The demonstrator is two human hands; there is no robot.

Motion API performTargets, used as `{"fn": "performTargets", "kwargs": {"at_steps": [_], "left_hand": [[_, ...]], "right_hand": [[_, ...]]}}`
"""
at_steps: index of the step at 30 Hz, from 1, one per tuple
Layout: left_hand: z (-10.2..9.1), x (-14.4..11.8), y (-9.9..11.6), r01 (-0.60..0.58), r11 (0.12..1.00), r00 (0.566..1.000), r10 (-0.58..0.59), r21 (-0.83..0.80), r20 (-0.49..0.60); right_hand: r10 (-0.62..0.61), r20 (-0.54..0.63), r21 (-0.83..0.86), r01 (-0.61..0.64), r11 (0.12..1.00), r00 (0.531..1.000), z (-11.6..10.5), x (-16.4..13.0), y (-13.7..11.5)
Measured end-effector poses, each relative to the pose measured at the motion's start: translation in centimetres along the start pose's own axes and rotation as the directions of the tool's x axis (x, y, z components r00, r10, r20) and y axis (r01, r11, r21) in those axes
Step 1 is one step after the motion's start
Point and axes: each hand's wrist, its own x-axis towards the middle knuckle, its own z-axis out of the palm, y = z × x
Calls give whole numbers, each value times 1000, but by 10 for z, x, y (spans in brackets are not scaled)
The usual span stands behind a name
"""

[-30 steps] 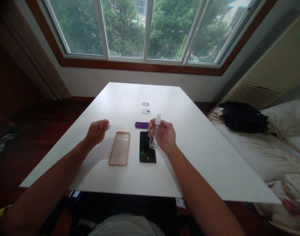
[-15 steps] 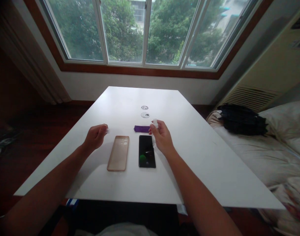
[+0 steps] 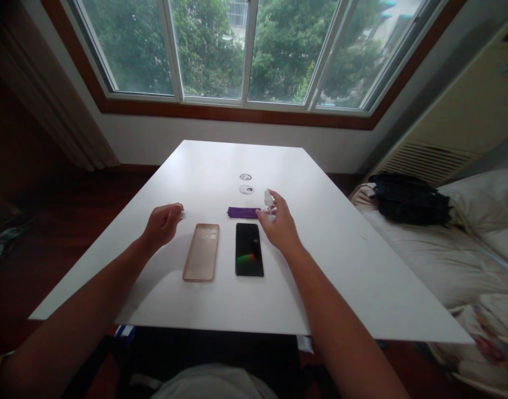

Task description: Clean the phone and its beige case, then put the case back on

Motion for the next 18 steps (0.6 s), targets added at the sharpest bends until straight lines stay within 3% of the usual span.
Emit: {"fn": "performTargets", "kwargs": {"at_steps": [2, 6, 11, 18], "left_hand": [[0, 0, 0, 1, 1000, 1000, -1, 2, 0], [0, 1, 2, 5, 1000, 1000, -5, 14, 4], [0, 1, 2, -10, 1000, 1000, 10, 19, 9], [1, 1, 3, -12, 1000, 1000, 12, 1, 8]], "right_hand": [[15, 41, -234, -5, 972, 999, -3, 2, 1], [24, 226, -595, 118, 795, 974, -5, 4, 7], [87, 376, -682, 212, 700, 923, 5, 7, 11], [188, 374, -734, 165, 659, 908, 15, 20, 3]]}}
